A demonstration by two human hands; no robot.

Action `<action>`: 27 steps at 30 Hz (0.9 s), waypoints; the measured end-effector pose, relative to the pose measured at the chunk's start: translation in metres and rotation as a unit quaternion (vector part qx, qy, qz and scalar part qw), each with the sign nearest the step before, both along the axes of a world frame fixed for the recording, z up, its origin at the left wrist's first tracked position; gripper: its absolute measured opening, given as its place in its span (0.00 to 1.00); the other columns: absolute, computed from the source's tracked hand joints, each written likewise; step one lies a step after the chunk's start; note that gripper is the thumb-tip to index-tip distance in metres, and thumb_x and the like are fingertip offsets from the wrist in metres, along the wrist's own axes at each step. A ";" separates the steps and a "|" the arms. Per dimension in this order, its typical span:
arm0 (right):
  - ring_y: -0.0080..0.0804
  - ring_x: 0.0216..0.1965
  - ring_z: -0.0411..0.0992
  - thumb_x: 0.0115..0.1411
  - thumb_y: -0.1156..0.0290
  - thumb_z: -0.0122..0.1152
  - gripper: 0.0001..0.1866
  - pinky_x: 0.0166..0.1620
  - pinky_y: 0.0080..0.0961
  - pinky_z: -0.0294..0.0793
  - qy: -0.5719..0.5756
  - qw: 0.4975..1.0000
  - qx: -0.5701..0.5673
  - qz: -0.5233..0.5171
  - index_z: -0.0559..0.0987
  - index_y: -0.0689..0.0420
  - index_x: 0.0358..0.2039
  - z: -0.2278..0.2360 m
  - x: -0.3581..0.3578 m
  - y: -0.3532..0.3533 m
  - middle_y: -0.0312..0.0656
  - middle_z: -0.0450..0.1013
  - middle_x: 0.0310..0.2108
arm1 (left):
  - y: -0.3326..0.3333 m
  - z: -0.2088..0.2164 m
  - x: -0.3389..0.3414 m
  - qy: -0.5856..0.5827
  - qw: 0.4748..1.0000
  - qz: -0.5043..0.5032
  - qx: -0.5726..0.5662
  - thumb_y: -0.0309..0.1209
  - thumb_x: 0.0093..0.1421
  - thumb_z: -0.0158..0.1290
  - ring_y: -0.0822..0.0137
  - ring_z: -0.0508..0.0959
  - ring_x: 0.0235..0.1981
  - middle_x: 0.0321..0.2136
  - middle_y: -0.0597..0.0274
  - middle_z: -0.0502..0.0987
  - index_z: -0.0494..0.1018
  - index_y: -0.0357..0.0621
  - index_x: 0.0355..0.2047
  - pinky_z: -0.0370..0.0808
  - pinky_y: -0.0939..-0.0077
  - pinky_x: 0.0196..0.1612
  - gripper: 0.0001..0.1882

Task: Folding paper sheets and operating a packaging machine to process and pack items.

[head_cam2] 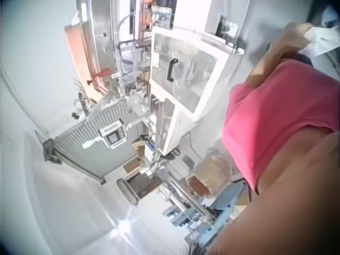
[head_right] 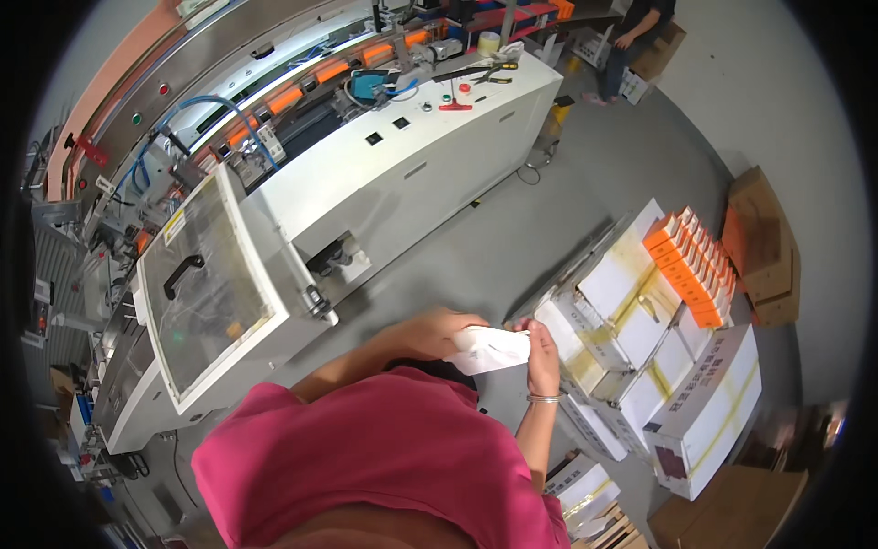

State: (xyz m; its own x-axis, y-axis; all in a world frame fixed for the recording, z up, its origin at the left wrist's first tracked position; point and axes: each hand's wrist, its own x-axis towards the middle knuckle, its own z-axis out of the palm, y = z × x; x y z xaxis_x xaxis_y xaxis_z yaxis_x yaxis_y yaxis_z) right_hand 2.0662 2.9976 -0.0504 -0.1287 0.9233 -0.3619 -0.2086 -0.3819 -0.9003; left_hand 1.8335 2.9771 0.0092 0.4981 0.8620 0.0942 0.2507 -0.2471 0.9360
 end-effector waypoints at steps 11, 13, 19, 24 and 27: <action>0.19 0.35 0.69 0.64 0.58 0.48 0.17 0.41 0.16 0.67 -0.024 0.998 0.006 0.053 0.74 0.61 0.39 -0.032 -0.032 0.185 0.34 0.73 0.33 | 0.174 -0.018 -0.033 0.027 0.996 0.038 -0.070 0.29 0.48 0.49 0.49 0.76 0.31 0.30 0.46 0.76 0.70 0.42 0.44 0.70 0.63 0.34 0.20; 0.18 0.33 0.68 0.64 0.58 0.47 0.17 0.38 0.15 0.67 -0.015 0.999 0.005 0.049 0.75 0.60 0.39 -0.040 -0.040 0.220 0.33 0.73 0.32 | 0.214 -0.024 -0.041 0.040 0.998 0.041 -0.040 0.29 0.48 0.49 0.49 0.76 0.30 0.29 0.46 0.76 0.70 0.42 0.44 0.70 0.63 0.34 0.20; 0.21 0.34 0.70 0.64 0.58 0.47 0.17 0.39 0.20 0.70 -0.046 0.997 -0.010 0.054 0.75 0.59 0.40 -0.032 -0.056 0.332 0.35 0.73 0.34 | 0.323 -0.013 -0.071 0.087 0.995 0.015 -0.035 0.28 0.47 0.50 0.47 0.76 0.32 0.29 0.46 0.76 0.70 0.44 0.44 0.70 0.62 0.35 0.21; 0.22 0.33 0.70 0.64 0.56 0.47 0.19 0.38 0.19 0.69 -0.040 0.997 0.000 0.062 0.74 0.60 0.40 -0.036 -0.086 0.399 0.36 0.74 0.33 | 0.372 -0.002 -0.087 0.048 0.994 0.032 -0.088 0.29 0.46 0.52 0.48 0.76 0.33 0.29 0.47 0.76 0.70 0.43 0.43 0.70 0.61 0.35 0.20; 0.20 0.31 0.70 0.64 0.55 0.47 0.19 0.35 0.17 0.68 -0.045 0.994 0.007 0.099 0.74 0.59 0.40 -0.031 -0.092 0.444 0.35 0.74 0.32 | 0.397 -0.008 -0.088 0.044 0.993 0.061 -0.094 0.31 0.46 0.52 0.48 0.76 0.34 0.31 0.49 0.77 0.71 0.44 0.42 0.70 0.62 0.36 0.20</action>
